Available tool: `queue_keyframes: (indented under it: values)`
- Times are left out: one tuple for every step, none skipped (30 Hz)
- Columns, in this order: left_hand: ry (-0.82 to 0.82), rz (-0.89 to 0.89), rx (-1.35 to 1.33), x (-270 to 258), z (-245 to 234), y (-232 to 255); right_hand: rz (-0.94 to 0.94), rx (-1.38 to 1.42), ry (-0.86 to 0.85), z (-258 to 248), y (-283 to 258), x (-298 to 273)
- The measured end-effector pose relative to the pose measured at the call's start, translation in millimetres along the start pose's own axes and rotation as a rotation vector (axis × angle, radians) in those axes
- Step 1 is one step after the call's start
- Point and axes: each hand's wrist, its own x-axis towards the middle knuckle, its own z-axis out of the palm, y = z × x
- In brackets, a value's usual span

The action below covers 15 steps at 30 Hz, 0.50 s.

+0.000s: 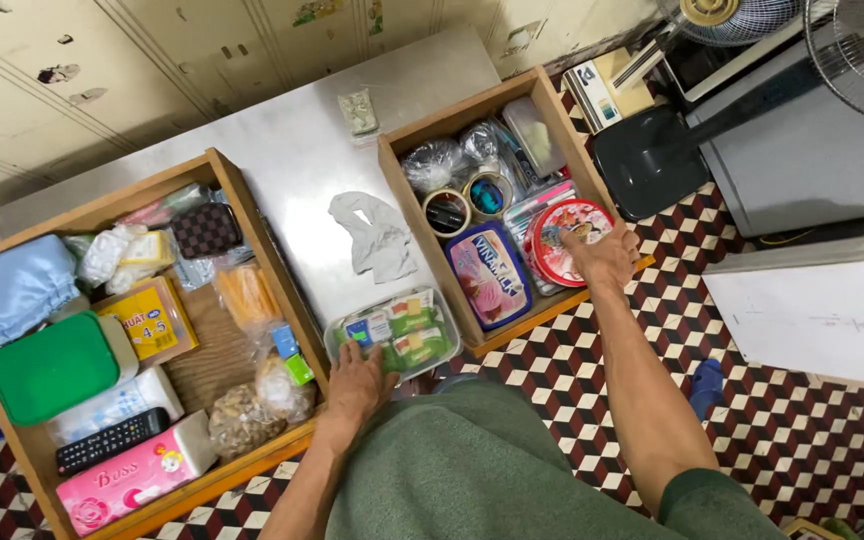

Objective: Organizing various household and office items within two desk drawers.

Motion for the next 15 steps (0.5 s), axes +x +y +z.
queue_keyframes:
  values:
    - [0.000,-0.004,-0.004,0.3,-0.8,1.6,-0.005,-0.002,-0.002,-8.1,-6.7,-9.2]
    - [0.006,-0.011,-0.019,0.4,-1.6,3.0,-0.029,-0.003,-0.026,-16.2,-13.4,-18.6]
    - [0.014,-0.021,-0.034,0.3,-2.7,3.6,-0.056,-0.003,-0.051,-23.7,-21.2,-28.3]
    - [0.015,-0.027,-0.038,4.3,-2.2,5.2,-0.063,-0.004,-0.054,-23.8,-16.1,-20.3]
    - [-0.004,-0.041,-0.046,6.0,0.1,5.7,-0.051,0.011,-0.081,-22.6,-10.3,-14.2]
    - [-0.022,-0.055,-0.054,7.4,2.6,5.2,-0.038,0.026,-0.108,-20.9,-5.0,-8.8]
    - [-0.023,-0.073,-0.065,7.3,3.2,7.0,-0.055,0.020,-0.120,-15.1,5.2,0.2]
    - [-0.026,-0.072,-0.078,7.1,3.8,8.1,-0.052,0.049,-0.160,-9.1,14.9,9.0]
    - [-0.028,-0.072,-0.091,7.1,3.8,8.7,-0.048,0.077,-0.201,-2.7,23.7,18.2]
    - [-0.027,-0.090,-0.101,3.8,-1.5,9.8,-0.065,0.071,-0.214,-1.6,21.3,23.1]
    - [-0.028,-0.084,-0.100,1.7,-6.3,12.1,-0.016,0.123,-0.181,-2.1,22.7,27.3]
    - [-0.028,-0.078,-0.098,-0.3,-11.0,14.4,0.033,0.175,-0.148,-2.6,24.2,31.4]
    - [-0.029,-0.089,-0.110,0.7,-10.3,16.6,0.022,0.167,-0.156,-7.3,23.1,28.8]
    - [-0.014,-0.090,-0.127,0.8,-9.7,18.0,0.024,0.233,-0.130,-12.3,21.7,25.2]
    - [0.003,-0.115,-0.155,-3.5,-8.9,17.6,0.009,0.294,-0.123,-14.3,12.9,22.8]
